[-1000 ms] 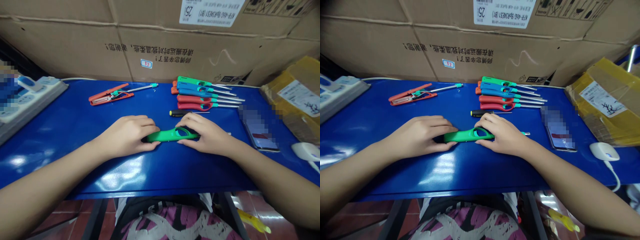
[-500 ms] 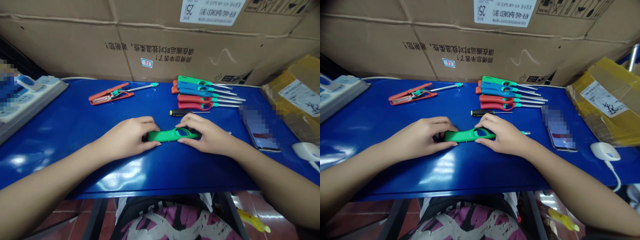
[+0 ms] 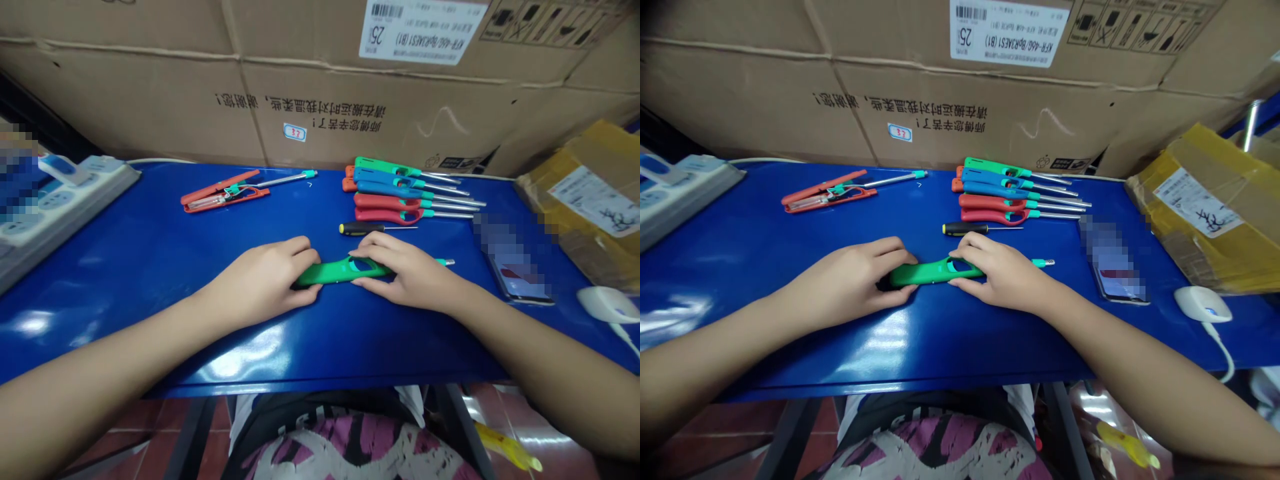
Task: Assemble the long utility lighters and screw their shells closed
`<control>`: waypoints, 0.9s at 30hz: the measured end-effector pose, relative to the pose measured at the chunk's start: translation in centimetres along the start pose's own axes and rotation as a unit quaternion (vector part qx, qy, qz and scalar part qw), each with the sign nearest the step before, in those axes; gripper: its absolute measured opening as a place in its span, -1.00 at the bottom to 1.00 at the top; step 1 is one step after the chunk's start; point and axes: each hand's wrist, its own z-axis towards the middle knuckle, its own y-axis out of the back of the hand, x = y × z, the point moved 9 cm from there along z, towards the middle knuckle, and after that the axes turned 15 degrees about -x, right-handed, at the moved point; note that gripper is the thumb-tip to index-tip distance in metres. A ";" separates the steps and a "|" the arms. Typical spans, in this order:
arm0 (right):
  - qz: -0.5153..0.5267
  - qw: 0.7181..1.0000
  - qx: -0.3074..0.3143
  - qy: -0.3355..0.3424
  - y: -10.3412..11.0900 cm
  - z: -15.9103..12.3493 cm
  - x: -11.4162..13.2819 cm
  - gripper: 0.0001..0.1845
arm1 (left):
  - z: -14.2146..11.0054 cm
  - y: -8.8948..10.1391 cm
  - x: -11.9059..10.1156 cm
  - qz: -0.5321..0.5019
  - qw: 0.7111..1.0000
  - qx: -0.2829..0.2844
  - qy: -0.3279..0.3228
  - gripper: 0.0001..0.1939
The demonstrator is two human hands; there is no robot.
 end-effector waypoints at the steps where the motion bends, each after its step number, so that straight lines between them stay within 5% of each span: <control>1: -0.014 1.000 0.004 0.008 -0.1 0.0 0.2 -0.62 | 0.0 0.0 -0.2 0.030 0.999 0.002 -0.017 -0.76; 6: -0.054 0.998 0.007 0.015 0.0 0.1 0.7 -0.64 | 0.0 -0.1 -0.7 0.088 0.994 -0.007 -0.062 -0.72; 17: -0.069 0.996 -0.036 0.047 1.5 0.1 1.6 -0.80 | 0.0 -0.2 -1.3 0.008 0.996 -0.043 -0.079 -0.67; 27: -0.009 0.997 -0.072 0.021 2.9 0.6 1.0 -0.86 | 0.3 0.6 -0.7 0.046 0.993 -0.061 -0.090 -0.71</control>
